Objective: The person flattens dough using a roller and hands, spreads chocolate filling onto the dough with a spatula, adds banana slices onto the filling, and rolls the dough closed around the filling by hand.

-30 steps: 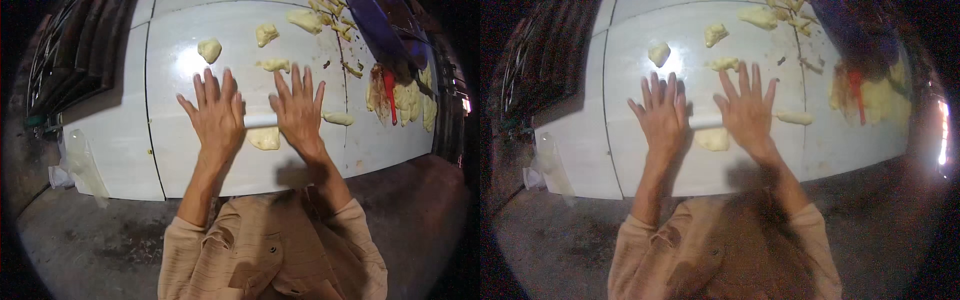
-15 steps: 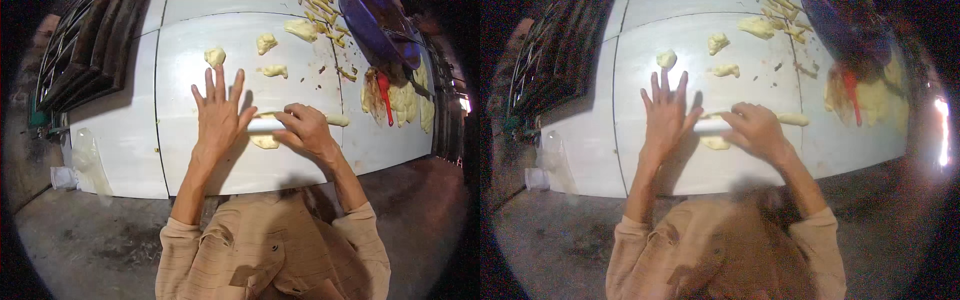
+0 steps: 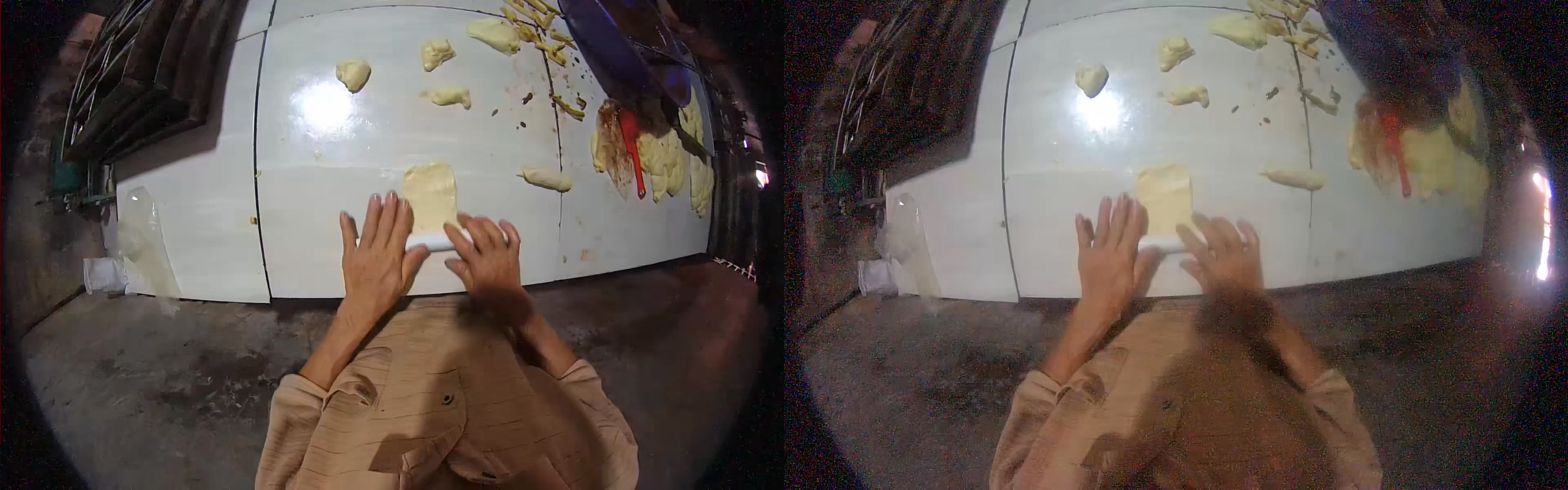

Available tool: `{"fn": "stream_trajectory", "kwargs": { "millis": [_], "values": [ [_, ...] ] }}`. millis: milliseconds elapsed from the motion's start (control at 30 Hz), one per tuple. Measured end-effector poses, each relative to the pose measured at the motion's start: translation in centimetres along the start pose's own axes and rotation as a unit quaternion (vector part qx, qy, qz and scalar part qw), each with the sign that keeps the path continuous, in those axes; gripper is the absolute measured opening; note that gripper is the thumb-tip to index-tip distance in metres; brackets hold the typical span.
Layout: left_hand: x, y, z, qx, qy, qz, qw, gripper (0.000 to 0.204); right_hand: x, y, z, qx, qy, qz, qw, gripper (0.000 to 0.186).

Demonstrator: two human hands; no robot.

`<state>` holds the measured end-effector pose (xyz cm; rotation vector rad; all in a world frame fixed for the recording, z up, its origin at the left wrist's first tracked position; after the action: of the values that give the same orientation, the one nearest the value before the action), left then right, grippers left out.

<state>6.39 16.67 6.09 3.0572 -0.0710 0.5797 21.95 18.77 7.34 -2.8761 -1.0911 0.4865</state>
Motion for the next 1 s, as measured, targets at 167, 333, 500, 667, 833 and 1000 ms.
{"fn": "stream_trajectory", "kwargs": {
  "millis": [167, 333, 500, 667, 833, 1000],
  "values": [
    [0.7, 2.7, -0.1, 0.035, -0.014, 0.020, 0.999, 0.075, 0.1, 0.7, -0.2, 0.022, -0.022, -0.011, 0.999, 0.051],
    [0.1, -1.2, -1.5, 0.067, -0.094, 0.016, 0.993, 0.074, 2.1, -4.4, -1.9, -0.014, -0.090, 0.011, 0.996, 0.049],
    [-2.3, -6.1, -1.3, 0.069, -0.064, -0.039, 0.995, 0.067, 4.3, -8.8, 0.1, -0.002, 0.079, 0.085, 0.993, 0.058],
    [-4.5, -12.7, -2.8, 0.101, -0.078, -0.075, 0.989, 0.060, 6.8, -14.3, 0.4, 0.034, 0.128, 0.109, 0.985, 0.059],
    [-6.1, -18.7, -3.2, 0.161, -0.085, -0.087, 0.979, 0.062, 10.2, -19.1, -0.2, 0.118, 0.124, 0.114, 0.979, 0.060],
    [-6.9, -21.2, -4.3, 0.251, -0.117, -0.029, 0.960, 0.063, 7.9, -20.2, -3.8, 0.184, -0.059, -0.107, 0.975, 0.070]
  ]
}}
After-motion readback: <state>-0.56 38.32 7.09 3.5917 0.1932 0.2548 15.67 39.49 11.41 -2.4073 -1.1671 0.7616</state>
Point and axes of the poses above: each hand's wrist, its own y-axis away from the middle knuckle, its own z-axis out of the palm, x = y × z, the point moved 9 cm from there along -y, towards the middle knuckle, and after that the axes turned 1 degree about x, right-handed, at the moved point
